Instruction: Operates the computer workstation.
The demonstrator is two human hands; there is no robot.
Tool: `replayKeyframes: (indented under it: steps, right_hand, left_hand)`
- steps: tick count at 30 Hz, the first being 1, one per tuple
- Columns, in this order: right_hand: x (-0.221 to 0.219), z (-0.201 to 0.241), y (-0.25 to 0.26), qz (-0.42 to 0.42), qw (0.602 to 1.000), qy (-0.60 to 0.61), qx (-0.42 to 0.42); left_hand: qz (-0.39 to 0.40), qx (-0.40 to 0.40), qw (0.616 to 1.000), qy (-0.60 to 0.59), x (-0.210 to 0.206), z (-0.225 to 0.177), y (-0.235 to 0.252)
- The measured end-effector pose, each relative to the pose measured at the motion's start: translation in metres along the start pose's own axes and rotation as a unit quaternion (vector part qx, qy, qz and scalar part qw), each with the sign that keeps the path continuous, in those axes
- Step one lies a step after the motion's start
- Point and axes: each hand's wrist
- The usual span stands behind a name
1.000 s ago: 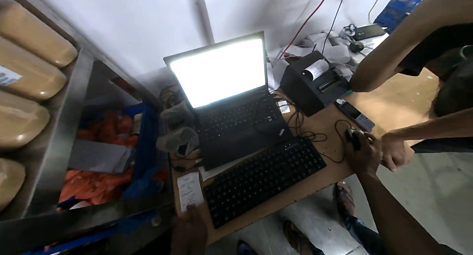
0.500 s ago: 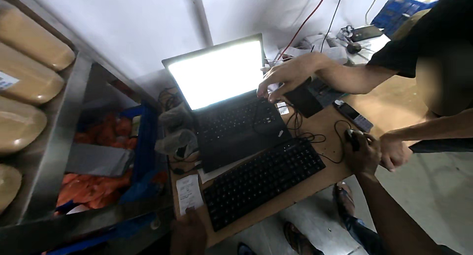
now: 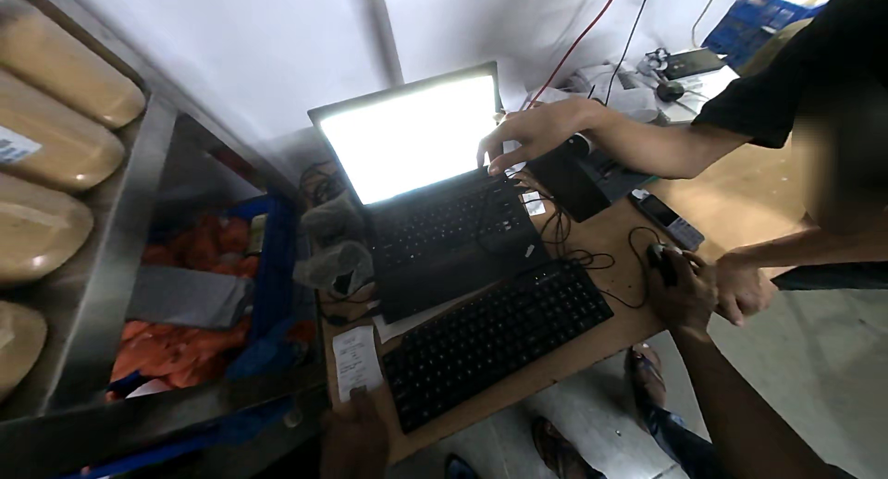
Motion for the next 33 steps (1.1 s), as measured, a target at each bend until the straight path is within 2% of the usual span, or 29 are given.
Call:
replayKeyframes:
  steps: [9, 17, 33]
  right_hand:
    - [-0.0034, -0.0011, -0.0002, -0.027, 1.000, -0.012, 0.007]
    - [0.0000, -0.0001, 0.0005, -0.002, 1.000, -0.021, -0.007]
    - [-0.0008, 0.0005, -0.0002, -0.015, 1.000, -0.012, -0.007]
  left_hand:
    - [-0.008, 0.005, 1.000, -0.012, -0.0016, -0.0007, 0.0016]
    - [0.019, -0.004, 1.000, -0.002, 0.0040, -0.0010, -0.0003]
    - [0.007, -0.011, 1.000, -0.003, -0.0014, 0.0020, 0.0002]
Point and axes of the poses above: each hand's wrist, its own y-axis towards the middle knuckle, its own x-axis out of the back of the hand, z = x × y, and after that the axes turned 7 degrees about -y, right-handed
